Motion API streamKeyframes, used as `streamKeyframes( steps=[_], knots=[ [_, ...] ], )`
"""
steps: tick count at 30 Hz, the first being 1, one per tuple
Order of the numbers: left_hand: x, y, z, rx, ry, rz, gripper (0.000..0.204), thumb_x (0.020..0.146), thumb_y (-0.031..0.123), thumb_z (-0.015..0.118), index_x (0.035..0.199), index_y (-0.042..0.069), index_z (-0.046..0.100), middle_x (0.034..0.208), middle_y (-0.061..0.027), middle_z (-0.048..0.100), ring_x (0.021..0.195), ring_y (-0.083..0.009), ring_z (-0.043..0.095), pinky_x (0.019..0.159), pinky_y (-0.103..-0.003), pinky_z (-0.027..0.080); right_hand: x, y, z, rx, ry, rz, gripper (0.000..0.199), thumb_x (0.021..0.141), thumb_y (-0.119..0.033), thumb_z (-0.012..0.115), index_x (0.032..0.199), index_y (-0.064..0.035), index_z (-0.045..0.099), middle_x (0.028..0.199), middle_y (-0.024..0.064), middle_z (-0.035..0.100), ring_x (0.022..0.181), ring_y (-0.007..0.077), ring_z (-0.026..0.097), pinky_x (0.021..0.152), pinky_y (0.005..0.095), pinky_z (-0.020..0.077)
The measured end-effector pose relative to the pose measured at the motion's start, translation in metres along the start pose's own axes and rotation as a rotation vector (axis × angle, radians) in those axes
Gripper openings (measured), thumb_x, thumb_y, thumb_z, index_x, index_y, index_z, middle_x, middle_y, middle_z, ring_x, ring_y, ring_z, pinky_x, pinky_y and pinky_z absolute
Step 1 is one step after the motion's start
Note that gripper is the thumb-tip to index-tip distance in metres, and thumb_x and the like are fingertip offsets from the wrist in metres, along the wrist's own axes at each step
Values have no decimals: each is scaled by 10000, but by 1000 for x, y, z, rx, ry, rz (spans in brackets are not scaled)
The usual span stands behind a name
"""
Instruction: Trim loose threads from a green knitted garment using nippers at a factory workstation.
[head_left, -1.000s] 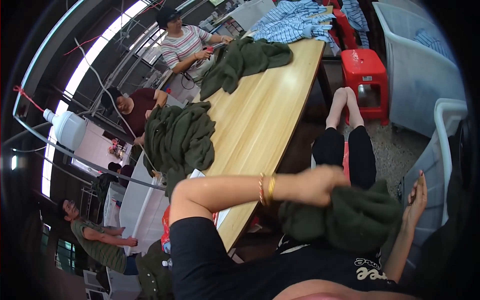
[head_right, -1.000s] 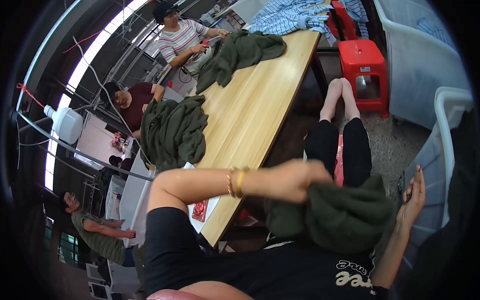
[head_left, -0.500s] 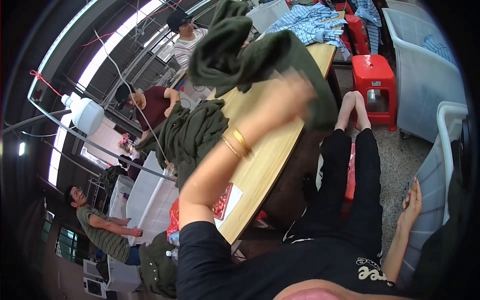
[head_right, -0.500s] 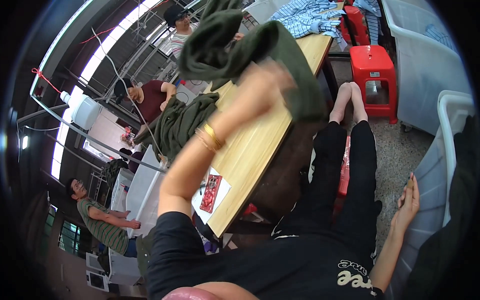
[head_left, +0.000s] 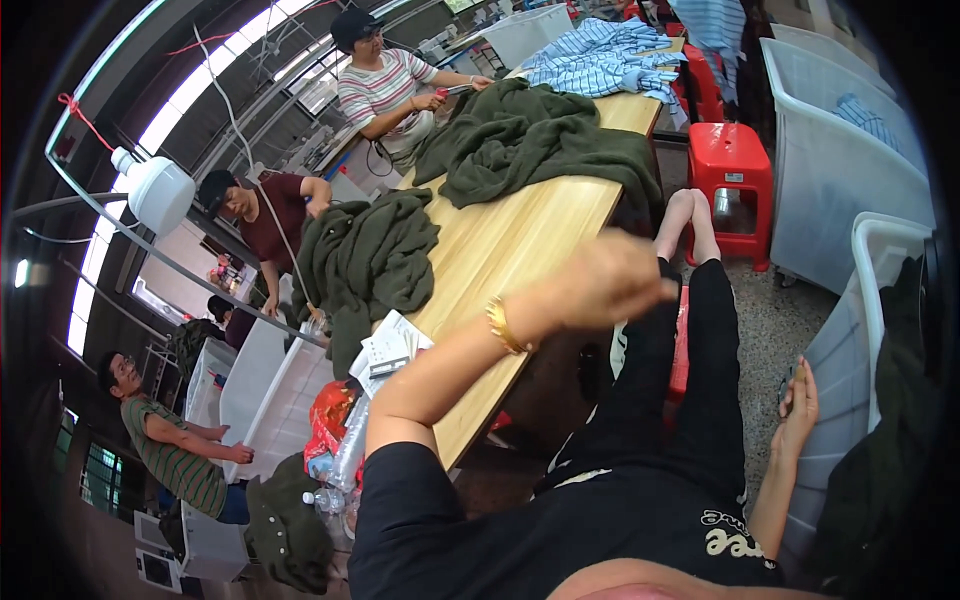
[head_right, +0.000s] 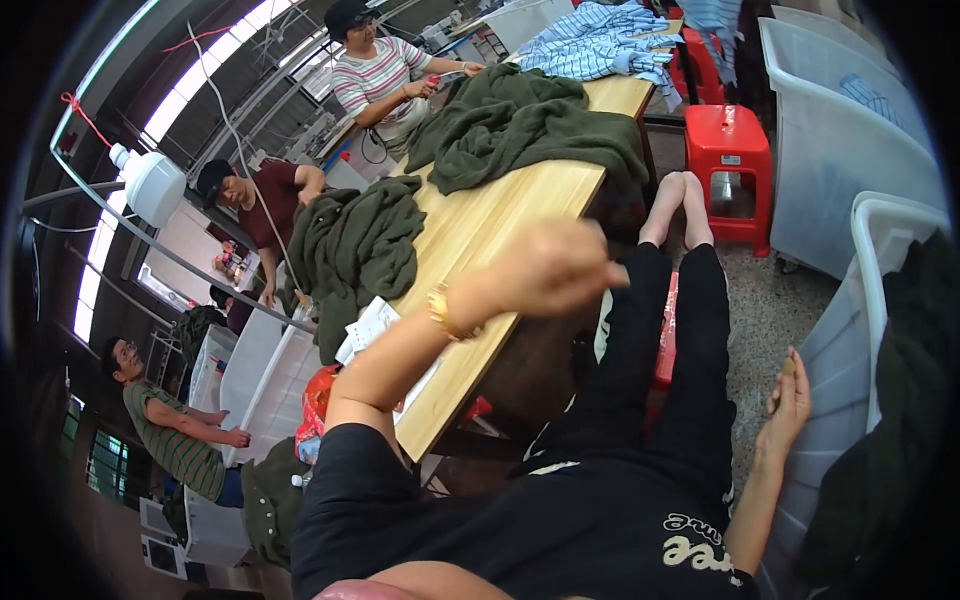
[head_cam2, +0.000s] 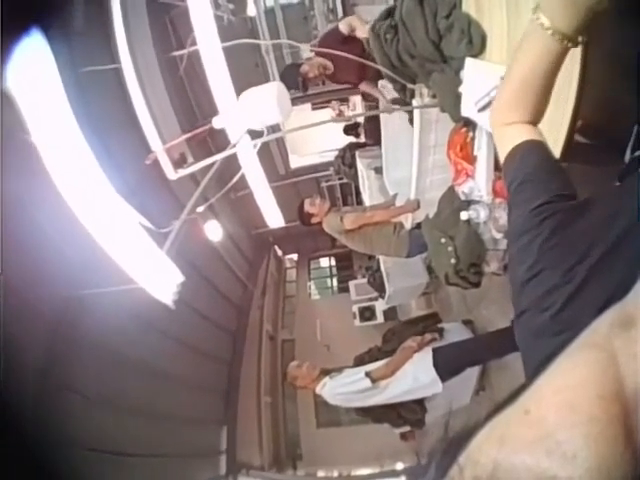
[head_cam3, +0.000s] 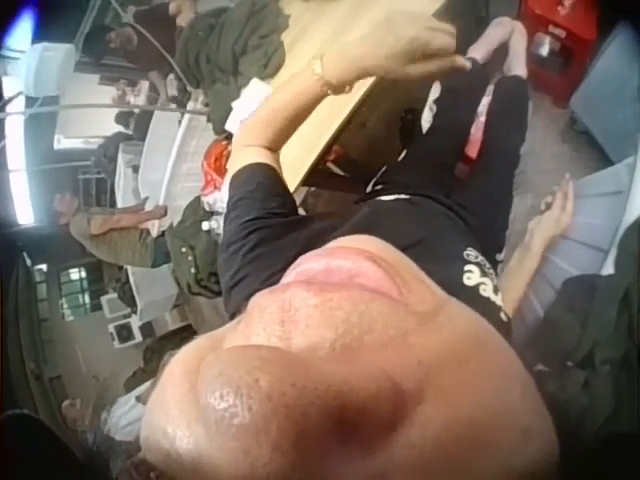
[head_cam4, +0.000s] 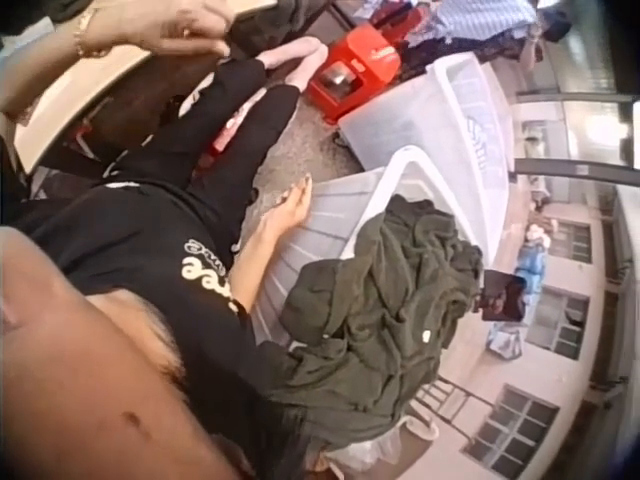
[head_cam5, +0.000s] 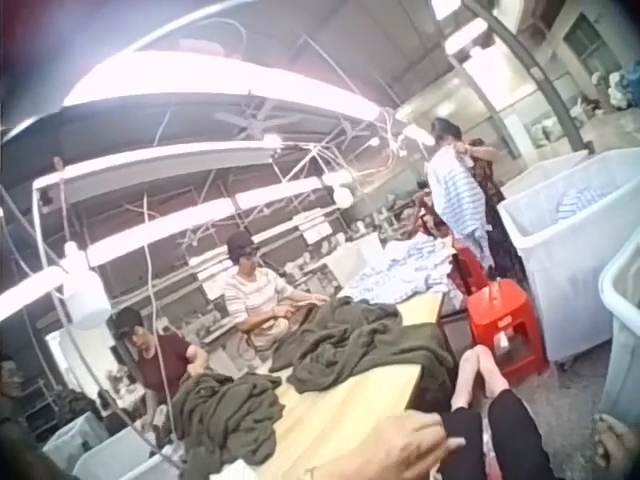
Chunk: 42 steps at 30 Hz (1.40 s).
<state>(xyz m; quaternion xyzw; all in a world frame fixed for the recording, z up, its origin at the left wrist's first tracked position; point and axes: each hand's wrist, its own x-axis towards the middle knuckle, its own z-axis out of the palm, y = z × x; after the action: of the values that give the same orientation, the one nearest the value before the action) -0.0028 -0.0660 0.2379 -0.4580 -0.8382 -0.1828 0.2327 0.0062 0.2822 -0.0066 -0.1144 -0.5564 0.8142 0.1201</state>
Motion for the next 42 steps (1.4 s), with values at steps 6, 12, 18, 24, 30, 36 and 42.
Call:
streamKeyframes(
  steps=[6,12,18,24,30,36,42],
  knots=[
    [24,46,-119,319,457,135,243,956,141,464,923,-29,634,863,-139,636,733,-210,614,655,-289,489,-13,-2,20,-95,-90,82,343,938,-155,580,1259,-34,582,755,-54,514,567,-20,379,443,139,267],
    [2,38,-54,-22,585,50,239,954,136,465,939,-37,630,882,-143,634,751,-215,616,674,-296,491,-22,-21,38,-169,-178,95,365,937,-190,576,1265,-30,574,764,-57,499,582,5,369,467,162,253],
    [16,38,9,-345,718,82,237,952,130,466,955,-45,626,901,-147,633,769,-220,618,693,-302,492,-41,-13,51,-110,-261,80,316,929,-159,589,1207,-11,607,784,-38,548,582,-1,403,474,150,291],
    [34,31,-16,-346,776,176,237,950,125,467,970,-53,621,920,-152,631,787,-225,621,712,-308,493,-44,-34,53,-104,-311,51,312,917,-167,621,1176,7,618,730,-49,531,543,-1,387,471,160,274],
    [33,20,-61,-290,808,242,237,947,120,468,986,-61,617,940,-156,630,805,-230,623,731,-314,494,-51,-49,52,-126,-311,31,311,915,-157,607,1178,10,610,731,-52,530,542,4,385,471,168,274],
    [44,18,-118,-173,887,381,240,945,114,468,1002,-69,613,959,-160,629,823,-235,625,749,-321,495,-61,-34,62,-83,-287,-15,336,895,-160,630,1192,-5,614,743,-35,579,522,3,408,454,165,287],
    [17,37,-160,-140,842,319,244,943,109,469,1017,-77,608,978,-165,627,840,-240,627,768,-327,496,-61,-58,104,-115,-439,-73,310,892,-138,631,1178,-18,632,746,-58,567,535,-2,394,472,161,280]
  ],
)
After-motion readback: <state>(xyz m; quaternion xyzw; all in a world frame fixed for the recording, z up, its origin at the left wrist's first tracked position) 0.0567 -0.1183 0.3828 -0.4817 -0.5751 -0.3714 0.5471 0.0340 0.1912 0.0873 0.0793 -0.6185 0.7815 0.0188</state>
